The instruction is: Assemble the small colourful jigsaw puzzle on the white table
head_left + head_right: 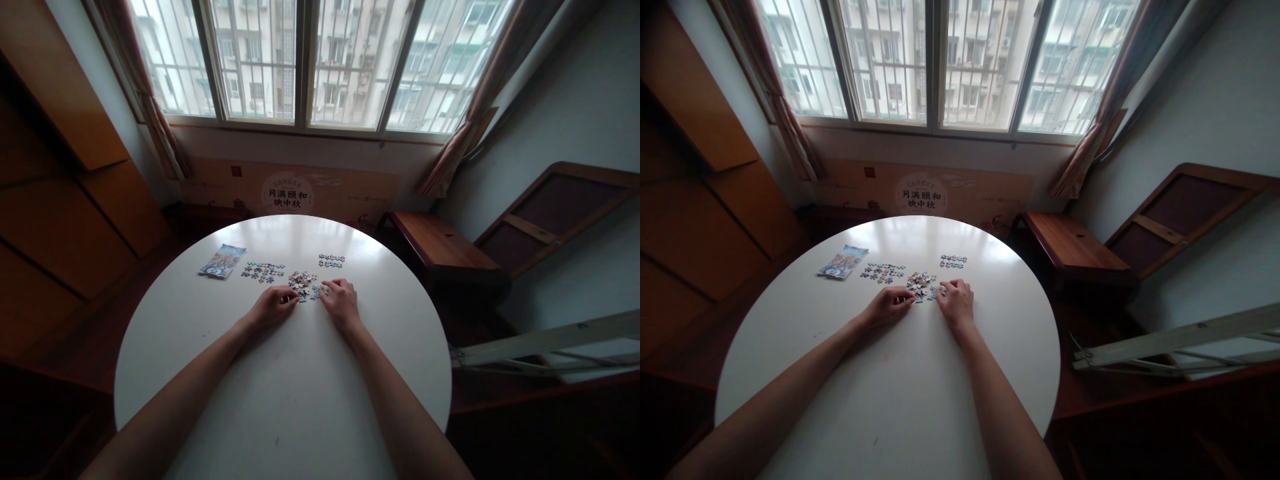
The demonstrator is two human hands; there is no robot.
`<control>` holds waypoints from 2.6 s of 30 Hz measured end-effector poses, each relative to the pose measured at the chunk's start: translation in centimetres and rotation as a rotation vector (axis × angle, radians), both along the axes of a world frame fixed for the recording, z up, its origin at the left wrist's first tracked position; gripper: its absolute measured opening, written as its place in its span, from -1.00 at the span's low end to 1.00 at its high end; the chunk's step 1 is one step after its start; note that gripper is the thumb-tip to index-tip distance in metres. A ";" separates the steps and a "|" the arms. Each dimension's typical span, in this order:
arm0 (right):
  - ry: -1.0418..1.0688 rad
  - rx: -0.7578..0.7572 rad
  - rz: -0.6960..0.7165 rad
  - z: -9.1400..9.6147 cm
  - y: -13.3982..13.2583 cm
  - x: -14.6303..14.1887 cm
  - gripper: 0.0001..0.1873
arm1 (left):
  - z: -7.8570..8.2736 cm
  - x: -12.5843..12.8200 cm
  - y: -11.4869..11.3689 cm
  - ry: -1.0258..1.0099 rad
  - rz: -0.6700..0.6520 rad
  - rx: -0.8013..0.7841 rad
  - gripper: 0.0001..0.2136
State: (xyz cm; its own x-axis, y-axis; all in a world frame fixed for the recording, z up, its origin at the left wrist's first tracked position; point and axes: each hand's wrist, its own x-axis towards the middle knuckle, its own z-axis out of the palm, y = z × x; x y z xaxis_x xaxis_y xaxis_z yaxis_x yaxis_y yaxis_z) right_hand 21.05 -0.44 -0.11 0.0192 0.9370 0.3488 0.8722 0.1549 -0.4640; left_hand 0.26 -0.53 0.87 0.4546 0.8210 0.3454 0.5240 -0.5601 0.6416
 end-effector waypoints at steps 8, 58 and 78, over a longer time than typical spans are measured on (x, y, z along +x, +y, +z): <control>0.042 0.015 -0.036 -0.5 0.5 0.3 -0.78 | -0.2 -0.1 0.1 0.021 0.000 0.020 -0.81; 0.733 -0.167 0.554 -0.8 -0.2 -2.5 -0.74 | -0.7 0.1 -0.2 -0.051 0.020 0.201 -0.85; 0.729 -0.164 0.527 -1.1 -0.1 -2.5 -0.74 | -1.2 -0.1 0.1 -0.006 -0.004 0.259 -0.87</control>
